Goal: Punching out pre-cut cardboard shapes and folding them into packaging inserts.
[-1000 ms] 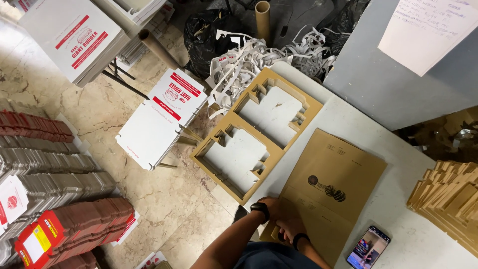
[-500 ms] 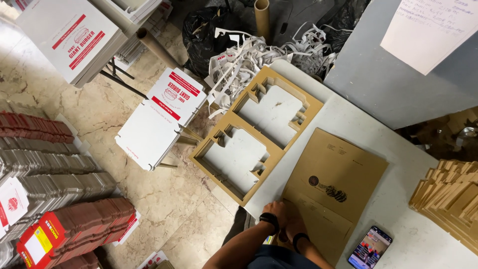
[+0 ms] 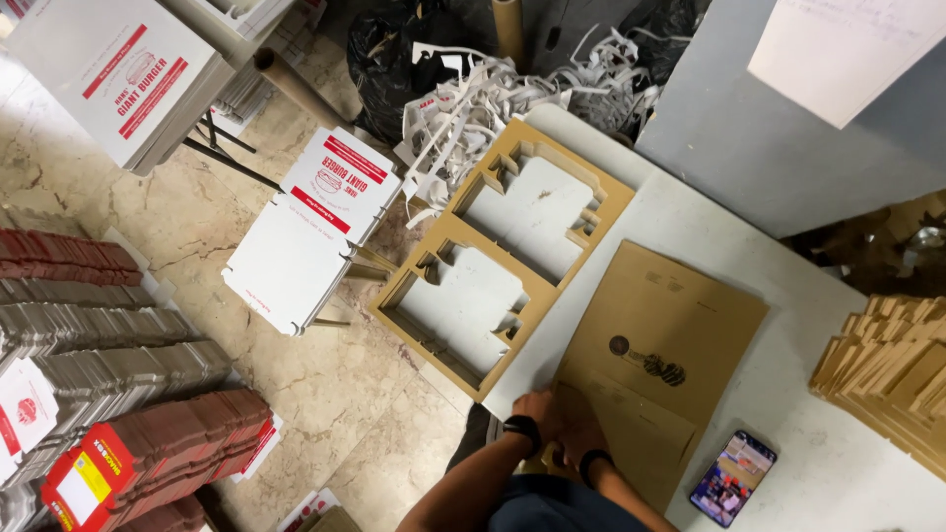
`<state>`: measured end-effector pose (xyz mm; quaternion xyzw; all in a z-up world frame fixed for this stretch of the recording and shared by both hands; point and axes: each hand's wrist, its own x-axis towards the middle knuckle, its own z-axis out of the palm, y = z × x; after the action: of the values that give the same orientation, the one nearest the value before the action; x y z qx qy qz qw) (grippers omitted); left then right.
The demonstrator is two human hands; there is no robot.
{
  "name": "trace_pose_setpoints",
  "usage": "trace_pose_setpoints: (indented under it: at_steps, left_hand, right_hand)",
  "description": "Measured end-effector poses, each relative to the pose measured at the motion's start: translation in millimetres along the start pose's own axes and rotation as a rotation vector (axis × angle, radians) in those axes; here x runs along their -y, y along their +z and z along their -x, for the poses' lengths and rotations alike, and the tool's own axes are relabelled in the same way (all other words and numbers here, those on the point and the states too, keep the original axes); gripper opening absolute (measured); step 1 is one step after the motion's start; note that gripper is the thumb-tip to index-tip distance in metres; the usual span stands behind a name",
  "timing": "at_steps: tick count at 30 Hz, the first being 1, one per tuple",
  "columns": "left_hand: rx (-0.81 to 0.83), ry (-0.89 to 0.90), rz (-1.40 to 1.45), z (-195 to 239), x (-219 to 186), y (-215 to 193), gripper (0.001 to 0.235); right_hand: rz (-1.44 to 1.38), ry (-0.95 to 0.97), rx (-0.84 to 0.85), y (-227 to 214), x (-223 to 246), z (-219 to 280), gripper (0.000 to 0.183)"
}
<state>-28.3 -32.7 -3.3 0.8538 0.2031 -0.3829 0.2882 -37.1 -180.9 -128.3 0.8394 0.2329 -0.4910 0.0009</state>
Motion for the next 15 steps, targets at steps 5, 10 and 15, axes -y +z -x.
trace_pose_setpoints:
  at_steps: [5, 10, 15]
  left_hand:
    - [-0.005, 0.092, 0.006, -20.3, 28.7, 10.3, 0.059]
    - [0.023, -0.086, 0.086, -32.5, 16.9, 8.1, 0.066]
    - [-0.016, -0.065, -0.097, -2.1, -11.1, 15.3, 0.054]
  right_hand:
    - [-0.366, -0.189, -0.049, 25.8, -29.7, -34.8, 0.036]
    - [-1.185, 0.095, -0.111, -79.4, 25.7, 66.7, 0.055]
    - [-1.106, 0.331, -0.076, -84.0, 28.2, 73.0, 0.059]
